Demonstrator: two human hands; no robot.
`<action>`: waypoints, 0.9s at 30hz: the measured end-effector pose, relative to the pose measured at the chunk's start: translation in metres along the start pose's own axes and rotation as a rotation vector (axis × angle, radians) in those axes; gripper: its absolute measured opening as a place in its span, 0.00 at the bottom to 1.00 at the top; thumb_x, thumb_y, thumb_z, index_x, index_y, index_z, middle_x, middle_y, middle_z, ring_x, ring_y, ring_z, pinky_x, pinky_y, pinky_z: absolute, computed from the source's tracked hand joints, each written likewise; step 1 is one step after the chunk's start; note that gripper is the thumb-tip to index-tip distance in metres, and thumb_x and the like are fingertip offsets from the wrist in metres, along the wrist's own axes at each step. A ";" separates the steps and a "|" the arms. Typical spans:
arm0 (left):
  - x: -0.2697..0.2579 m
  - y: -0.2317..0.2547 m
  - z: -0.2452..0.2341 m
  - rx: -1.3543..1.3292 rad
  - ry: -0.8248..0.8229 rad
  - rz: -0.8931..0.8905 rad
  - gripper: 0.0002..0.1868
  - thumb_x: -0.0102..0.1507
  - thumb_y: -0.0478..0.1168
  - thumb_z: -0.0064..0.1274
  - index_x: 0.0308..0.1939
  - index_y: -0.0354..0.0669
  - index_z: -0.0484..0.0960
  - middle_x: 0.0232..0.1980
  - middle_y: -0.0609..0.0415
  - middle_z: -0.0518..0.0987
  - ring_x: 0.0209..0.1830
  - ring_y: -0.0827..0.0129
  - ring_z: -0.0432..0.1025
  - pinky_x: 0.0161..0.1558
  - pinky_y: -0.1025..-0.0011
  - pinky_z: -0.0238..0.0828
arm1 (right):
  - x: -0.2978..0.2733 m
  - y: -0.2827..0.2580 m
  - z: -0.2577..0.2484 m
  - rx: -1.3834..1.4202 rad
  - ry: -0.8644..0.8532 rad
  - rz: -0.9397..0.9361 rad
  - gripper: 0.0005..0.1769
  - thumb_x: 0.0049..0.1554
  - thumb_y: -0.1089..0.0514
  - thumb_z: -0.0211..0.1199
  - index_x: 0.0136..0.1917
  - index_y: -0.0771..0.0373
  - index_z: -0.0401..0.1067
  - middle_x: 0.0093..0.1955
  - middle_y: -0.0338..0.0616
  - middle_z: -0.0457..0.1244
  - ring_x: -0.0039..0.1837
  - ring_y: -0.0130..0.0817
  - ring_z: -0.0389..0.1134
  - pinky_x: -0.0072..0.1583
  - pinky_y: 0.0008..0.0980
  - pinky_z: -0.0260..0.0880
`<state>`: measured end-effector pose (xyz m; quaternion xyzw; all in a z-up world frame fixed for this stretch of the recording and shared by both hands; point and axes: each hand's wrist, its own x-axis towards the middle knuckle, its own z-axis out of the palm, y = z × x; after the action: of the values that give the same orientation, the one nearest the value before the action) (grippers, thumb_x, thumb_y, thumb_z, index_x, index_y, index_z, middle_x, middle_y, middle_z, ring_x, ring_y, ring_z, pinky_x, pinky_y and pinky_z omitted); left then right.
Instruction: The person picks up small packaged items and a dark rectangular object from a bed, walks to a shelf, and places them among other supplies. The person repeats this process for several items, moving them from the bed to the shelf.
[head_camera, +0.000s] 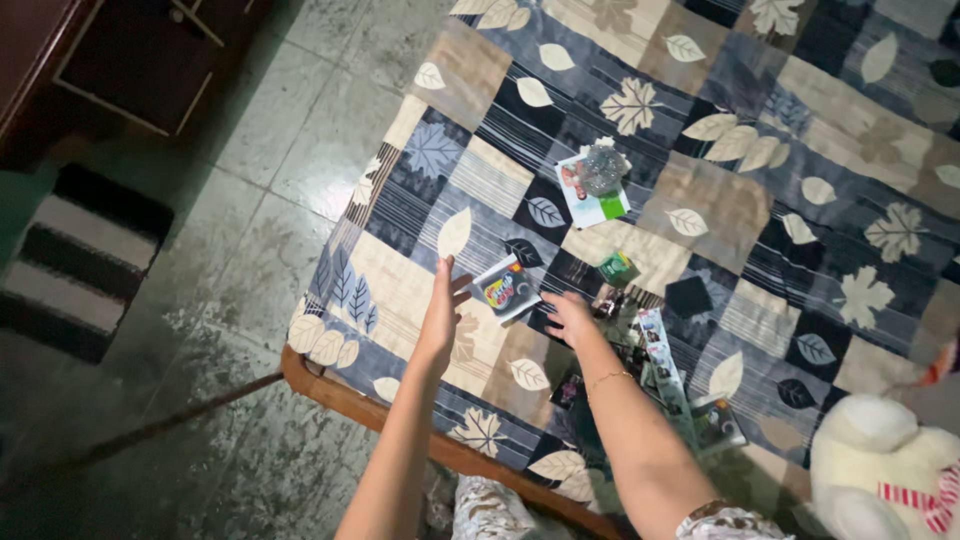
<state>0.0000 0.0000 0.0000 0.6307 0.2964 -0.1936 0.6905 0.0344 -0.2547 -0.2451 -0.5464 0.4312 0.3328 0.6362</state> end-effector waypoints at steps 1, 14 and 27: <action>0.000 -0.002 -0.002 -0.004 0.009 -0.002 0.51 0.61 0.78 0.18 0.81 0.57 0.48 0.76 0.46 0.66 0.74 0.51 0.63 0.70 0.43 0.52 | 0.002 0.003 0.003 -0.003 -0.005 -0.006 0.59 0.48 0.55 0.75 0.83 0.55 0.44 0.78 0.56 0.52 0.77 0.56 0.54 0.67 0.65 0.61; -0.013 -0.005 -0.037 -0.050 0.110 -0.024 0.50 0.61 0.77 0.19 0.80 0.56 0.51 0.75 0.44 0.68 0.71 0.52 0.67 0.70 0.46 0.54 | 0.019 0.008 0.056 -0.039 0.042 -0.046 0.27 0.49 0.67 0.72 0.59 0.62 0.67 0.57 0.48 0.63 0.59 0.43 0.67 0.59 0.53 0.71; -0.020 -0.014 -0.055 -0.067 0.272 0.143 0.40 0.66 0.58 0.50 0.76 0.44 0.58 0.64 0.43 0.77 0.62 0.58 0.72 0.64 0.63 0.66 | 0.000 -0.006 0.079 0.206 -0.121 -0.035 0.14 0.52 0.69 0.68 0.51 0.59 0.72 0.44 0.42 0.66 0.45 0.35 0.67 0.47 0.36 0.70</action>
<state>-0.0327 0.0505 0.0011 0.6471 0.3479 -0.0470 0.6768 0.0543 -0.1782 -0.2398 -0.4646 0.4143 0.3079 0.7195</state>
